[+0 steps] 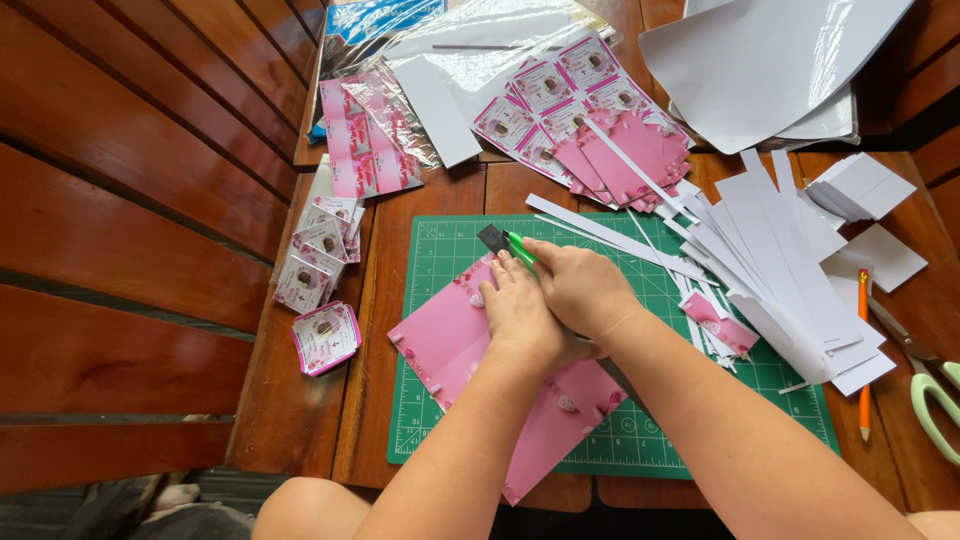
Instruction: The person uses a metal ruler and a green utility knife to trim the edges of a pink patterned sheet on a green cutting mat. They repeatedly measure, cut, and reposition the sheet to produce smaller rectangular pieces.
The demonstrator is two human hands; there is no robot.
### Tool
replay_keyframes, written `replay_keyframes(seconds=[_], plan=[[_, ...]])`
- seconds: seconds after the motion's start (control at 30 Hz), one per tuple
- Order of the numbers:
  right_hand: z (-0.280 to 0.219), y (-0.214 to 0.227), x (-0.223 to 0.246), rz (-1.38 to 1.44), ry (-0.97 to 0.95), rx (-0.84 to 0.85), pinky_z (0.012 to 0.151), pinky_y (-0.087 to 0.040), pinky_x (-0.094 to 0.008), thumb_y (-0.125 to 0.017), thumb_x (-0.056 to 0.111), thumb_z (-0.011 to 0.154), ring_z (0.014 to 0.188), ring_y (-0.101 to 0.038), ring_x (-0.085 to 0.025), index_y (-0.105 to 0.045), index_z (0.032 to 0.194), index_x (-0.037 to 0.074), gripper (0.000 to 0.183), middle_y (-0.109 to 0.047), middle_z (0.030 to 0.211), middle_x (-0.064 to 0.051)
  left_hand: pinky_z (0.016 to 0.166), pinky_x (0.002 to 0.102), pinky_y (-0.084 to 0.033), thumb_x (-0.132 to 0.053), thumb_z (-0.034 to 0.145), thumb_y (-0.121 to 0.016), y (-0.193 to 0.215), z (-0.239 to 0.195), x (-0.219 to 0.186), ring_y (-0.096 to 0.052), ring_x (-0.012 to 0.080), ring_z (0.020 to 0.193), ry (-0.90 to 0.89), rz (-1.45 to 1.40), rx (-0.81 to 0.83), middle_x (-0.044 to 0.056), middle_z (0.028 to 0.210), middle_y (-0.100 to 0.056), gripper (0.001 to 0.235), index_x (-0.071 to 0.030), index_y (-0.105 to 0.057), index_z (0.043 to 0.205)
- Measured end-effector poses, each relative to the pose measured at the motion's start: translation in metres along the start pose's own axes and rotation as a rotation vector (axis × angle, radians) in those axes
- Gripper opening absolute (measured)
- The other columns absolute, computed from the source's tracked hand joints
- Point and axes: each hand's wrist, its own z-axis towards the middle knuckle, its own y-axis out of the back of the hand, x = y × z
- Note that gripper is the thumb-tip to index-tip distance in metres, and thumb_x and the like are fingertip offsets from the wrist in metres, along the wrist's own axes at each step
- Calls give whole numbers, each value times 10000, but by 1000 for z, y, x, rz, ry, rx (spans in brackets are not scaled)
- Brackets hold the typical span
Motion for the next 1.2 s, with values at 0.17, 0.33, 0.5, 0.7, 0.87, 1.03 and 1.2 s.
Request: replay_keyframes(seconds=[0.17, 0.33, 0.5, 0.7, 0.87, 1.03, 1.2], plan=[[2, 10, 5, 7, -19, 31, 921, -570, -537, -412, 366, 1034, 1019, -711, -436, -578, 1423, 432, 429, -758, 1087, -142, 1212, 570, -152, -715, 566, -849, 0, 3, 1, -120, 442, 1564, 8, -2, 15, 295, 1677, -121, 1480, 113, -152, 1575], [-1, 15, 8, -24, -61, 71, 920, -576, -526, -393, 355, 1036, 1028, -715, -430, -572, 1420, 456, 436, -766, 1110, -122, 1222, 561, -154, -775, 511, -858, 1, 5, 2, -132, 439, 1562, 15, 3, 12, 297, 1671, -137, 1558, 116, -147, 1572], [-25, 31, 5, -56, -101, 131, 915, -576, -545, -391, 360, 1035, 1041, -717, -429, -595, 1408, 428, 431, -766, 1112, -144, 1222, 548, -183, -813, 498, -841, 6, 3, 2, -177, 402, 1564, 1, 64, 52, 268, 1671, -185, 1553, 92, -186, 1576], [-91, 69, 4, -59, -180, 239, 964, -565, -538, -366, 302, 1014, 1101, -694, -402, -562, 1434, 422, 479, -764, 1105, -152, 1223, 567, -174, -869, 496, -791, -6, 11, 7, -133, 417, 1575, -7, 49, 67, 286, 1678, -148, 1603, 121, -146, 1579], [-139, 88, -9, -85, -355, 343, 899, -567, -446, -366, 359, 987, 1083, -708, -306, -504, 1466, 511, 521, -773, 1136, -44, 1217, 551, -174, -979, 515, -798, -12, 17, 4, -118, 411, 1572, 26, 108, 57, 281, 1691, -118, 1670, 101, -119, 1593], [-181, 88, -35, -143, -516, 404, 1005, -548, -387, -385, 455, 963, 1262, -652, -220, -467, 1460, 636, 536, -644, 1419, 212, 1197, 540, -188, -1064, 515, -802, -17, 22, 4, -61, 417, 1574, 51, 148, 69, 289, 1705, -42, 1756, 92, -57, 1607], [-215, 84, -63, -205, -523, 406, 1062, -572, -298, -432, 442, 974, 1321, -634, -38, -420, 1457, 696, 546, -615, 1429, 341, 1189, 541, -214, -1055, 536, -792, -12, 20, 3, -62, 405, 1577, 62, 148, 96, 281, 1710, -31, 1746, 104, -40, 1605]])
